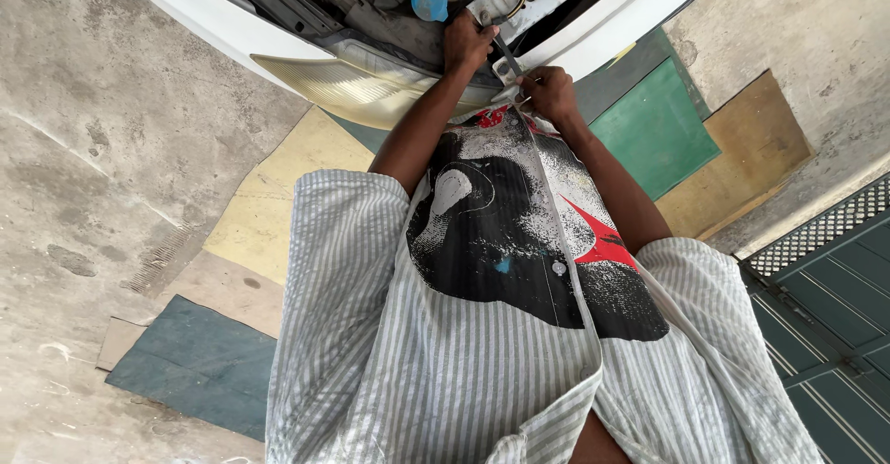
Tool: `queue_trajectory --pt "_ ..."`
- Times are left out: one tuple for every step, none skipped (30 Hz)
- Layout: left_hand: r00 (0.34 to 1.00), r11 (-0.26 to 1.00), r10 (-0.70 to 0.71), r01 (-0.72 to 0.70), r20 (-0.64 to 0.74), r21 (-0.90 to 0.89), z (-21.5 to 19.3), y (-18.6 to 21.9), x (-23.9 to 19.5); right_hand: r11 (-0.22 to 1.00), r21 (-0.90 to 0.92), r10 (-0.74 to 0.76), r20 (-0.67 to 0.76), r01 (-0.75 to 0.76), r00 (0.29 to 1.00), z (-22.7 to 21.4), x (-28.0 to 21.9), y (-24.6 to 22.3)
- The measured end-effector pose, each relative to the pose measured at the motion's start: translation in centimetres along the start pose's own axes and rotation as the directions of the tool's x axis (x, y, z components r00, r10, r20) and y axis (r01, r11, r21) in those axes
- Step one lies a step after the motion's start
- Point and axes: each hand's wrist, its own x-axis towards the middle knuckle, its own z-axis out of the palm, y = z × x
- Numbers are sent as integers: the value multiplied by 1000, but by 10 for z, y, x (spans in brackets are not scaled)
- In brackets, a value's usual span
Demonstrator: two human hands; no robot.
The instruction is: The person uses a wrench to tighten or loosen bolts on the front section of a car engine bay. They repeatedly reposition the wrench and their hands to access different fasteners within the engine compartment.
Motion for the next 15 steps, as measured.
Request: queue_trajectory --pt "1000 1000 -6 6 -4 4 -2 3 -2 999 31 3 41 -4 999 8 2 6" --pt "1000 1000 -12 13 -9 8 -3 7 -3 1000 -2 6 58 -6 998 12 5 10" --pt "1000 999 -22 22 -13 25 -5 10 -5 999 -37 9 79 -6 997 15 9 12" --pt "999 999 -32 32 -18 41 -6 12 -6 997 -71 13 101 -6 995 17 13 12" --pt "999 998 -41 42 -21 54 -4 13 -7 990 -140 15 80 -3 997 16 15 13" --pt "998 995 -47 50 -34 91 -2 13 -8 978 -208 15 59 -3 998 14 16 13" --pt "997 991 -51 57 -53 125 0 14 -7 960 -279 10 43 2 999 9 19 10" --pt "996 985 -55 66 -72 158 1 13 -7 924 -383 -6 -10 2 1000 2 21 7" --pt "995 977 22 0 -100 211 1 11 -7 875 -485 -33 -55 2 998 -6 24 2" --pt "987 962 99 -63 -124 266 2 8 -6 815 -580 -64 -98 -4 993 -12 25 -3" --pt "974 939 178 -124 -142 321 2 5 -5 763 -646 -160 -153 24 975 -19 29 -9" --pt "988 950 101 -61 -118 306 1 2 -2 704 -709 -257 -200 41 945 -24 31 -14" --pt "996 957 26 1 -88 290 2 0 1 740 -671 -243 -206 44 948 -33 33 -19" --pt "997 959 -50 63 -56 277 4 -2 4 774 -632 -229 -211 46 950 -43 36 -23" --pt "999 937 9 8 -46 350 2 -5 5 755 -626 -381 -175 196 908 -47 37 -28"
